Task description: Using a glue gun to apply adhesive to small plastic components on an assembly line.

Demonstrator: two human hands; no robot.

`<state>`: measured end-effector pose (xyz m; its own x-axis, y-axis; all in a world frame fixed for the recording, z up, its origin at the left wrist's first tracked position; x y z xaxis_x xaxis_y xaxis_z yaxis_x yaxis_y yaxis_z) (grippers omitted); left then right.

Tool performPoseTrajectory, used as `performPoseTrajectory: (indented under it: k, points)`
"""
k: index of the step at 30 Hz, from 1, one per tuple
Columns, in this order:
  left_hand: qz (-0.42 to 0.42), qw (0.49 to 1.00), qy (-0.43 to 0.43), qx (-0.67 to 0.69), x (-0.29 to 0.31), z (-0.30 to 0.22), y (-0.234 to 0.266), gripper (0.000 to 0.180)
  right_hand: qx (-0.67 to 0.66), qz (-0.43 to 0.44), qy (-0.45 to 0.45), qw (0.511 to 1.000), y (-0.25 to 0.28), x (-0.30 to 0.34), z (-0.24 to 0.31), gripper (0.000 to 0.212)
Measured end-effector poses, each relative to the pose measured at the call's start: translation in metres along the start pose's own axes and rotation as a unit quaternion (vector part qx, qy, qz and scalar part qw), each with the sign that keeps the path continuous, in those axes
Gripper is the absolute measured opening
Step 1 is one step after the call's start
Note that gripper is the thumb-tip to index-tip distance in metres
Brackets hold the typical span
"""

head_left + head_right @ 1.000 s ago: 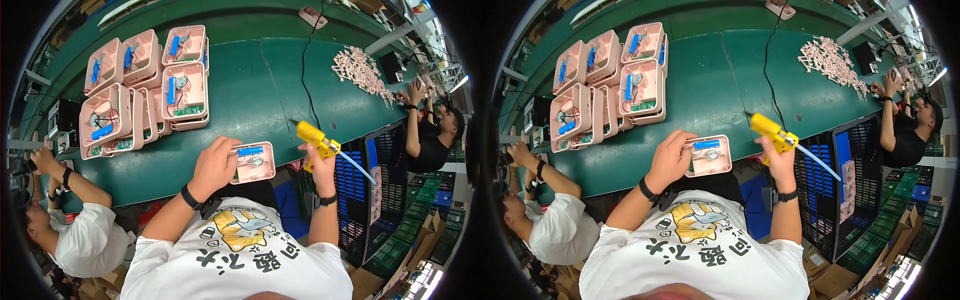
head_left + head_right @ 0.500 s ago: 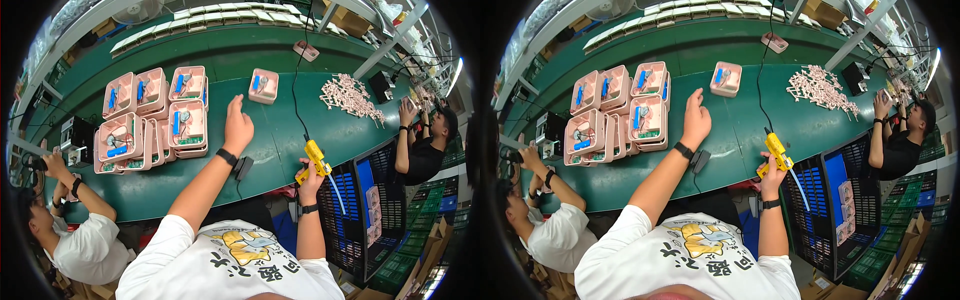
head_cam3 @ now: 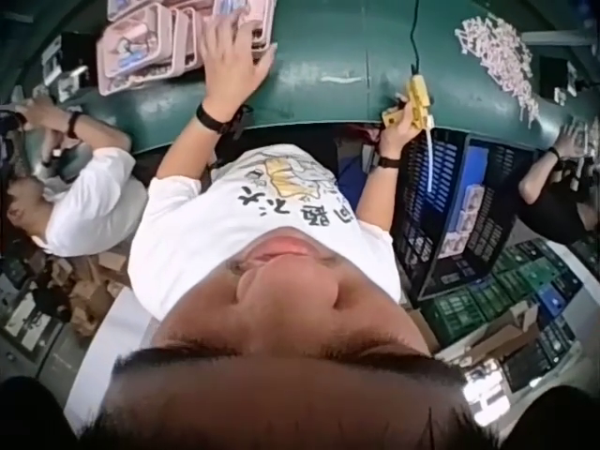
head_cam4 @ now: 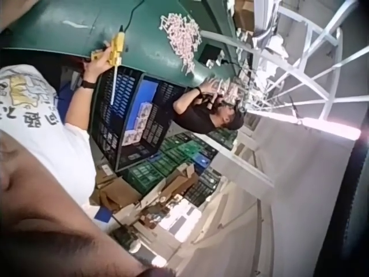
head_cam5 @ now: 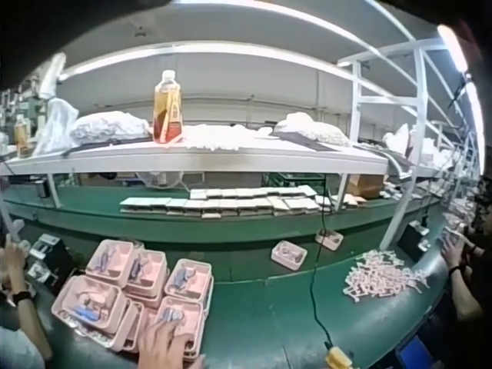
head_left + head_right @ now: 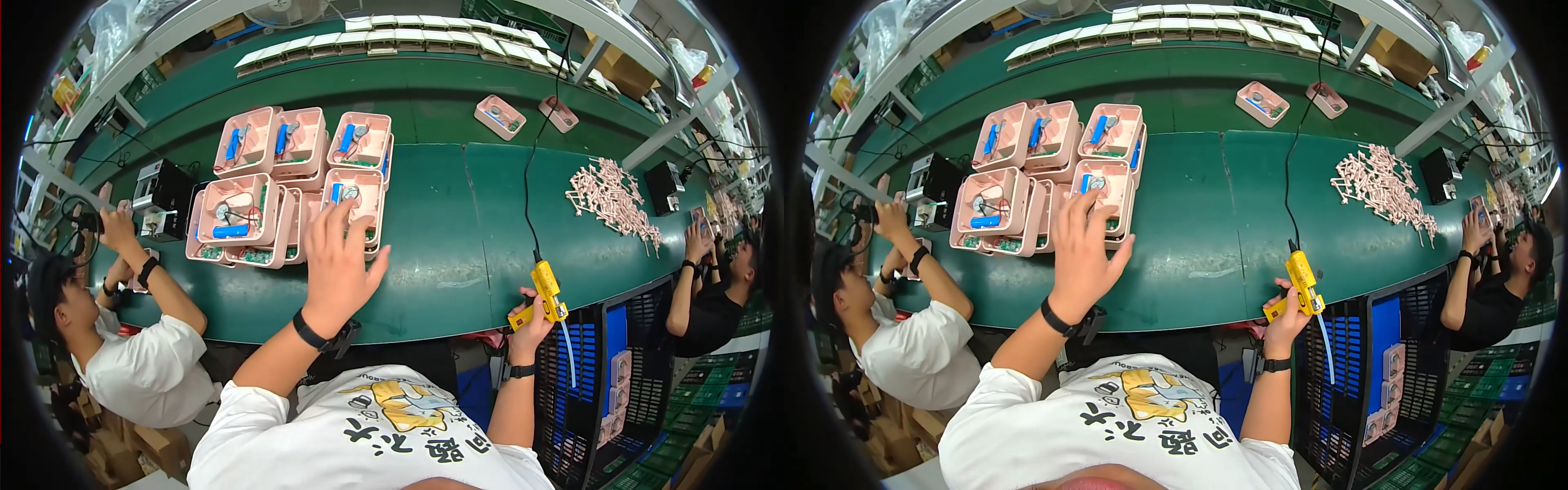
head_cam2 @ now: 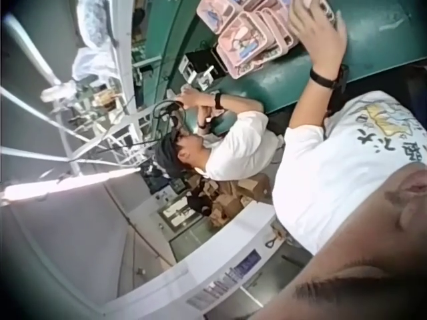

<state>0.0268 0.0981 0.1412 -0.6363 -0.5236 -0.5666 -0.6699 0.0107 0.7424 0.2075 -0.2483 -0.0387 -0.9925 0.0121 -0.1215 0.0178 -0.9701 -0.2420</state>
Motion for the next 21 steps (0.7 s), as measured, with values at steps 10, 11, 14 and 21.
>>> performPoseTrajectory:
  k: [10,11,14,21]
  points:
    - [0.024,0.981,-0.143,0.127,0.051,-0.014,-0.02,0.022,-0.001,-0.005,-0.004,1.0,0.007,-0.003,-0.004,0.028]
    - [0.079,0.963,-0.197,0.165,0.064,-0.026,-0.024,0.021,0.001,-0.006,-0.011,1.0,0.007,-0.002,-0.005,0.028]
    - [0.184,0.924,-0.25,0.224,0.096,-0.039,-0.044,0.019,-0.004,0.001,-0.003,1.0,-0.002,-0.004,-0.002,0.028]
    - [0.267,0.891,-0.201,0.308,0.094,-0.032,-0.053,0.015,0.015,0.011,0.003,1.0,-0.002,-0.004,0.002,0.028]
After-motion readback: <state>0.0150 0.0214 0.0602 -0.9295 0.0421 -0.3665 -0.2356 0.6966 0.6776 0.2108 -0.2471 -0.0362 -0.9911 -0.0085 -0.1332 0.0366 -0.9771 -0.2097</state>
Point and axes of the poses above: each hand's wrist, its own x-axis away from the middle knuckle, its own y-axis out of the back of the hand, z = x × y, the point moved 8 cm from there along -x, towards the middle knuckle, and after that the axes turned 6 degrees about y, right-handed, at the moved point
